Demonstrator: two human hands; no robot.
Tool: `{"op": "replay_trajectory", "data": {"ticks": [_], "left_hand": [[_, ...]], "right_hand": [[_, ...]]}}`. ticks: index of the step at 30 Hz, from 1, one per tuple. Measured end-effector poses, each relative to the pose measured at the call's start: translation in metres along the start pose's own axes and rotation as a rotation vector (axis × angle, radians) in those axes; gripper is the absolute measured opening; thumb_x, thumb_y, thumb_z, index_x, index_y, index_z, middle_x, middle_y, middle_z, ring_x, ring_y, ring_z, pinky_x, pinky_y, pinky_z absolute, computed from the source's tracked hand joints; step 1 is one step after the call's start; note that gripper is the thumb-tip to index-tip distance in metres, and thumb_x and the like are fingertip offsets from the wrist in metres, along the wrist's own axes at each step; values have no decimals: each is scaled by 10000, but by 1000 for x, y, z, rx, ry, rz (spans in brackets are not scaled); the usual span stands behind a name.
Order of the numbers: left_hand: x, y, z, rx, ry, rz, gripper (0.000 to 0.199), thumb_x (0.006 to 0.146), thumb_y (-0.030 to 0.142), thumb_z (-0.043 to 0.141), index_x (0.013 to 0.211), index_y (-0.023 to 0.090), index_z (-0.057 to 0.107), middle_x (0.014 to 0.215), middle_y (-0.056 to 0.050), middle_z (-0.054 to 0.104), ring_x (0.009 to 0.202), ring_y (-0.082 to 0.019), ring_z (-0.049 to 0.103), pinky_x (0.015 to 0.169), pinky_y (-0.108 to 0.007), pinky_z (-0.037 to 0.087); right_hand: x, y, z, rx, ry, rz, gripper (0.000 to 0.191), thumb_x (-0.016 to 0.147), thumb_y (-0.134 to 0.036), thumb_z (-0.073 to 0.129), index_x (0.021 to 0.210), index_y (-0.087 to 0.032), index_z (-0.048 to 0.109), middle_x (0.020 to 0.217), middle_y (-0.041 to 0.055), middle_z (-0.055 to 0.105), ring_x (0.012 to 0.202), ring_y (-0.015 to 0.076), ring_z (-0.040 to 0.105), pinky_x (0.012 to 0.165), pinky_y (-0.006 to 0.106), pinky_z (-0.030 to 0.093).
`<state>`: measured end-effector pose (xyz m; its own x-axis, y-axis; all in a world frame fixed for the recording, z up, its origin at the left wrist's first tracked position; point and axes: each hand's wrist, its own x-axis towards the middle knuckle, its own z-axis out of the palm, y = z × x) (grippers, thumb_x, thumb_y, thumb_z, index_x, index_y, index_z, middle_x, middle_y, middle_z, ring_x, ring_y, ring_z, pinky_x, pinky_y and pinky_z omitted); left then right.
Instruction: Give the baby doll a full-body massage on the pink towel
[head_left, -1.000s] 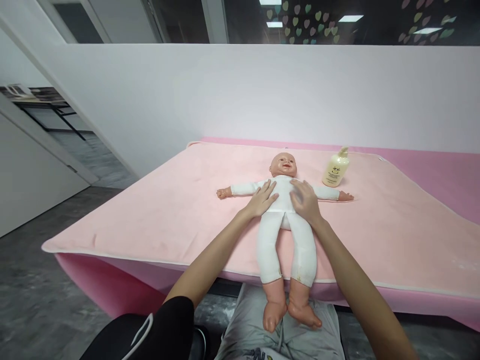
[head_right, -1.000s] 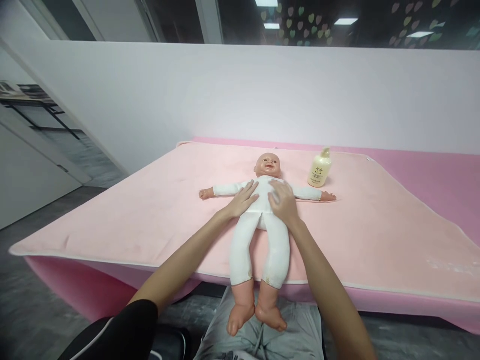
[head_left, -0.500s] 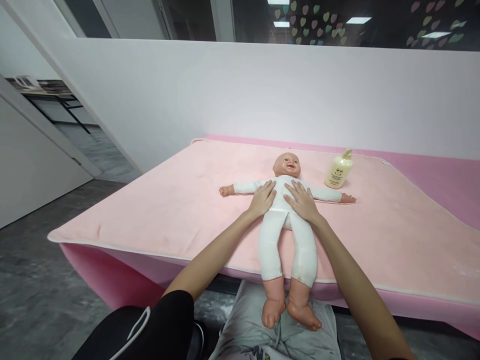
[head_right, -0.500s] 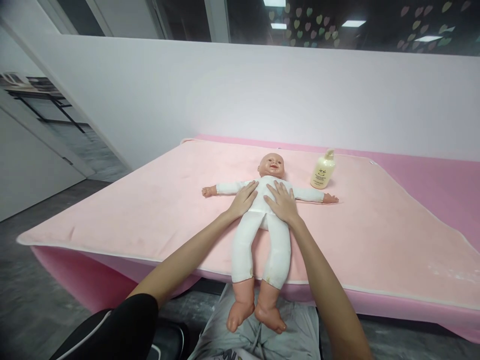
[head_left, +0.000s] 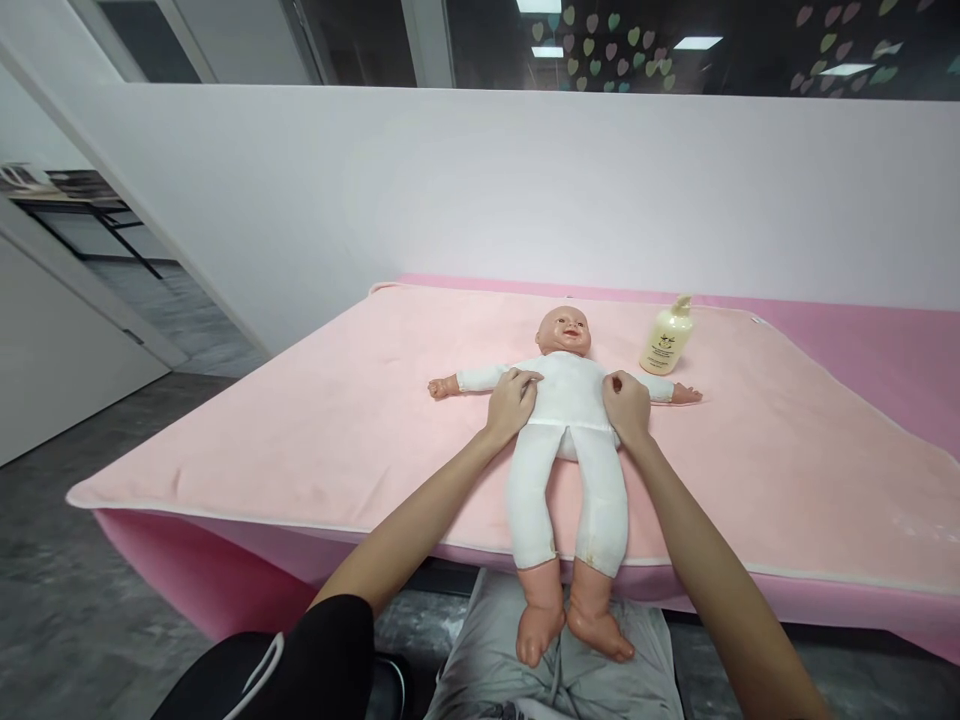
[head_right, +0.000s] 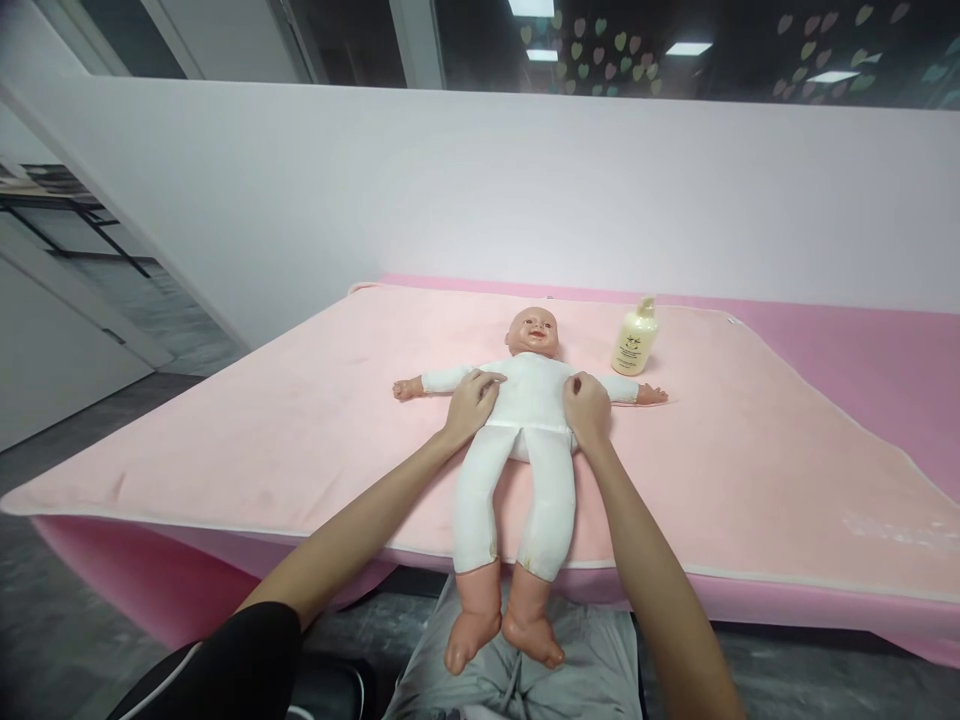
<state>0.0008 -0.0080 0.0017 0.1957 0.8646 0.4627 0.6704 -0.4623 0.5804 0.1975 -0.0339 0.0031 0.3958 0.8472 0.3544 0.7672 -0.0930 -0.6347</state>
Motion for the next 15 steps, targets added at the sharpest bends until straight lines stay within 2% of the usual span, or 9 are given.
{"op": "replay_trajectory", "data": {"ticks": [3,6,11,13,15], "left_hand": [[3,1,-6,119,-77,-158,242,880,283,385,909,193,608,804,-55,641,795,-211,607,714,-320,458],[6,-1,-12,260,-149,-264,311,889,385,366,859,186,603,787,-77,666,764,-241,624,667,-331,439],[6,-4,-16,441,-132,-194,468,903,437,298,742,168,646,823,-131,686,886,-281,619,785,-389,431],[6,-8,-16,437,-147,-177,494,909,442,274,746,169,652,879,-137,691,958,-281,604,834,-401,420],[6,-12,-14,397,-174,-184,507,913,443,248,751,165,640,939,-142,689,1010,-287,588,877,-425,402]], "right_hand": [[2,3,-3,-48,6,62,292,820,-305,378,739,-175,627,793,114,663,761,229,585,713,326,425],[5,9,-4,-34,2,133,231,792,-295,405,747,-184,602,775,114,654,765,241,587,714,333,424],[9,18,-4,24,33,206,236,736,-291,456,897,-159,566,846,146,639,845,277,592,768,387,445],[11,19,-4,173,60,283,331,712,-287,483,1013,-157,524,861,125,633,829,258,604,762,390,470],[14,19,-4,411,13,413,453,707,-284,485,1142,-168,439,839,81,621,759,217,622,697,365,509]]}}
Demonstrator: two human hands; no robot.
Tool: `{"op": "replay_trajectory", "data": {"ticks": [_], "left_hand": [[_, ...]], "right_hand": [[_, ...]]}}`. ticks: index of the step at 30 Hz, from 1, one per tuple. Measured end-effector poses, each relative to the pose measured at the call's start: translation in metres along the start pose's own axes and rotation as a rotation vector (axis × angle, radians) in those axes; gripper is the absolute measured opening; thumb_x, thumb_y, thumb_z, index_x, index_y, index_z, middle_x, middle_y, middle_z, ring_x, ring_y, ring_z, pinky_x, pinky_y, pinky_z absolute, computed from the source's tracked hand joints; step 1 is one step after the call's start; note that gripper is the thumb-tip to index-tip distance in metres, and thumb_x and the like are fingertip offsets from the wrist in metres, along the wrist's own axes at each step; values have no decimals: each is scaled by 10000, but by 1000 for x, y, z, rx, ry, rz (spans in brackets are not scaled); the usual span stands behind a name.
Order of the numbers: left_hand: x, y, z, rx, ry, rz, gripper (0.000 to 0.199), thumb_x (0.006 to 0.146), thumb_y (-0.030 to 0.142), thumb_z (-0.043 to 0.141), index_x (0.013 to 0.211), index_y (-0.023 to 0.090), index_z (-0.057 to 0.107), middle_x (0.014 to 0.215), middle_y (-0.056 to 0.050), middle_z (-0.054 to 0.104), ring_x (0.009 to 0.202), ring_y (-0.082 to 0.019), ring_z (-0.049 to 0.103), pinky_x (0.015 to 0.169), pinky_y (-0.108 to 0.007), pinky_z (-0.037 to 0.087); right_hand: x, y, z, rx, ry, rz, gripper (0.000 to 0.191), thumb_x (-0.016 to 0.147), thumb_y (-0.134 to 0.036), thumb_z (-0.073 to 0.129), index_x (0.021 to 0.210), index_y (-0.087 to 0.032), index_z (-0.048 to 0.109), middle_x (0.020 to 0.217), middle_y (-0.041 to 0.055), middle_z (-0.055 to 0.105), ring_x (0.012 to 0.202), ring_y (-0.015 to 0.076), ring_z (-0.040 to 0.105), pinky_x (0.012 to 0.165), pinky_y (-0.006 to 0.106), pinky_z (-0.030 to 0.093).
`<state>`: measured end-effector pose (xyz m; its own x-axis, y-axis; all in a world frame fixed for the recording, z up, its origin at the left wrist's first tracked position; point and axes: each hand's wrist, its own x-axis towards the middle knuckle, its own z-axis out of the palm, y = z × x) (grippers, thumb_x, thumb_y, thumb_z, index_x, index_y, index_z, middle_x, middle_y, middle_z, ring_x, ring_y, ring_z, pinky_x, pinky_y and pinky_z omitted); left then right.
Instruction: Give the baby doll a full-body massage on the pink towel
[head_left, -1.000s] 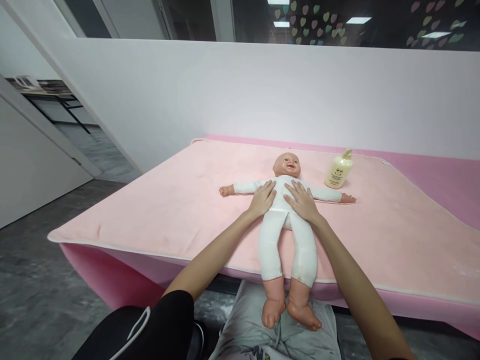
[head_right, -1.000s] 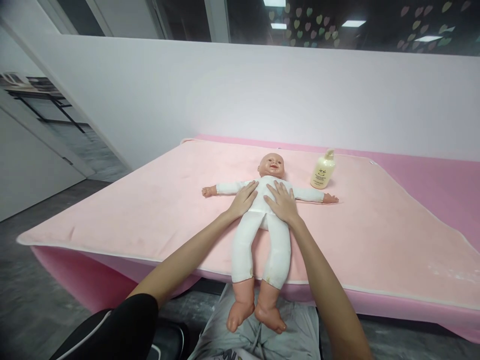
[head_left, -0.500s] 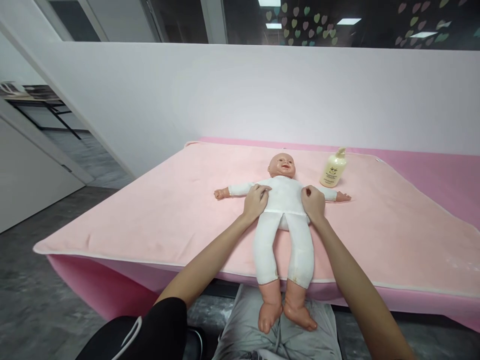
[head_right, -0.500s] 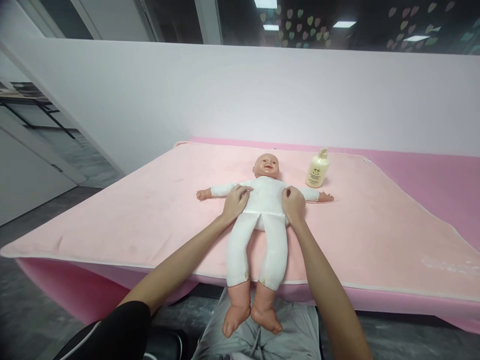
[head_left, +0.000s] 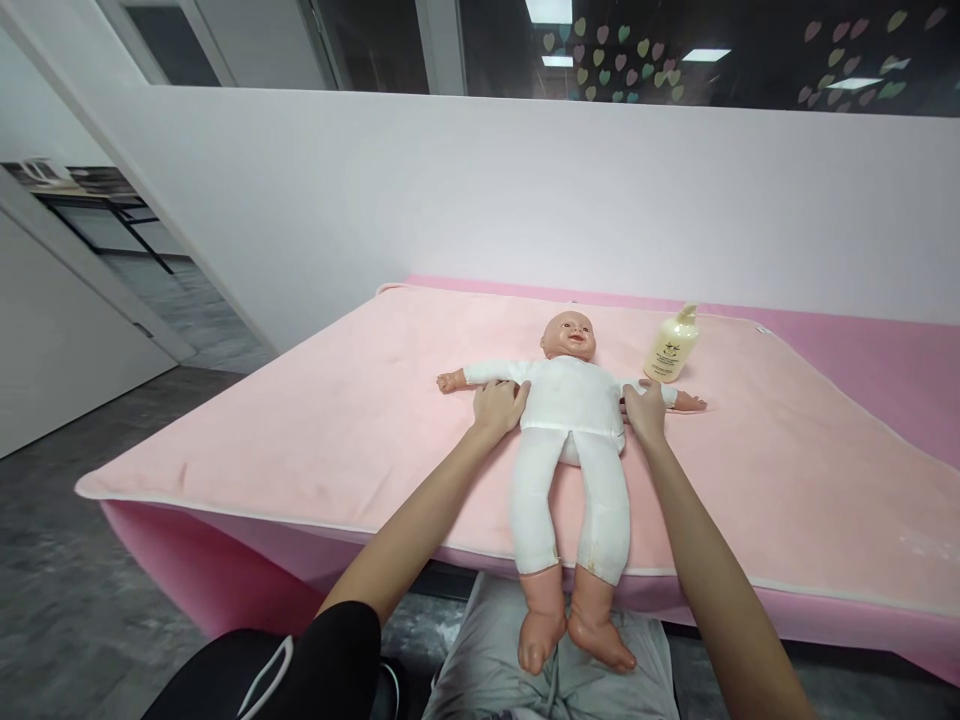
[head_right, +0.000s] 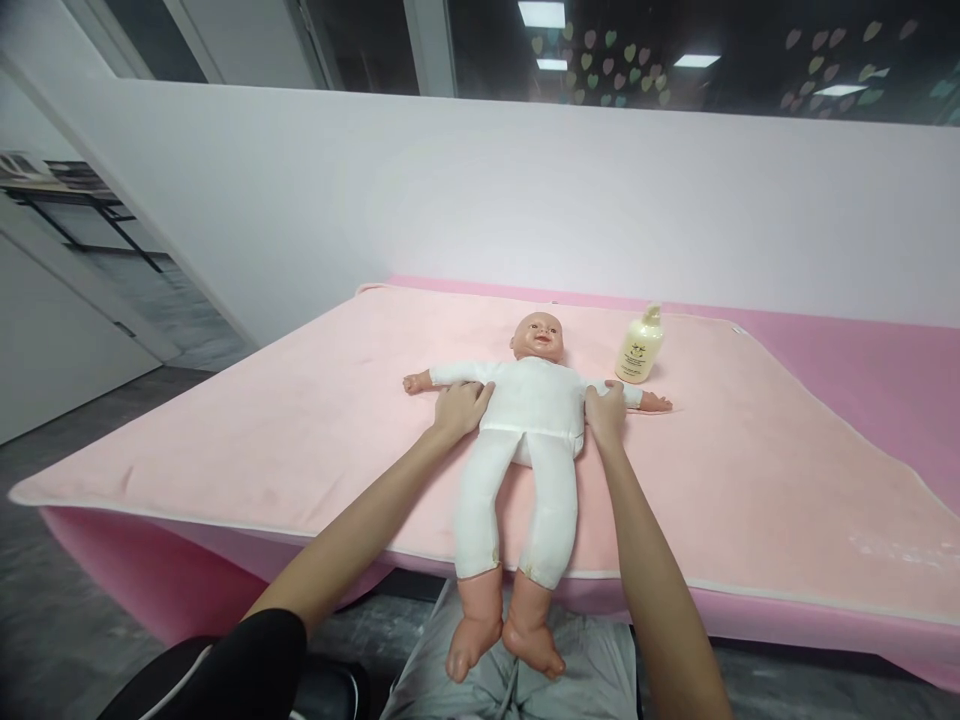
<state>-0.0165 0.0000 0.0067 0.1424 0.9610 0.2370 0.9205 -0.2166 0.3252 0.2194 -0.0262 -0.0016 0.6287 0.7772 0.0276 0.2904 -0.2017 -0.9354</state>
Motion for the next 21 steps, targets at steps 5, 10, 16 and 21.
{"op": "replay_trajectory", "data": {"ticks": [5,10,16,21], "left_hand": [[7,-5,11,-215,-57,-56,458,910,465,243,785,164,564,993,-135,679,1068,-289,566,954,-482,336],[10,0,15,-420,-1,-196,338,886,460,337,807,190,524,1004,-102,684,1067,-261,567,996,-457,313],[5,1,5,-273,22,-97,385,882,446,352,773,174,601,876,-109,696,848,-262,631,772,-377,432],[1,3,-1,89,81,101,457,910,344,295,718,154,664,778,-147,675,812,-268,627,779,-389,412]], "right_hand": [[4,0,5,421,-94,249,558,743,-270,434,1263,-199,245,913,46,588,751,143,642,652,284,548],[10,6,11,489,87,190,622,722,-248,465,1268,-239,169,1231,109,479,936,140,618,725,271,552],[9,3,-5,-45,58,8,501,755,-236,419,1245,-156,353,1026,123,598,890,229,625,738,371,523],[-12,-7,1,-581,-14,-479,306,843,-235,357,986,-136,608,880,162,633,950,296,582,849,452,427]]}}
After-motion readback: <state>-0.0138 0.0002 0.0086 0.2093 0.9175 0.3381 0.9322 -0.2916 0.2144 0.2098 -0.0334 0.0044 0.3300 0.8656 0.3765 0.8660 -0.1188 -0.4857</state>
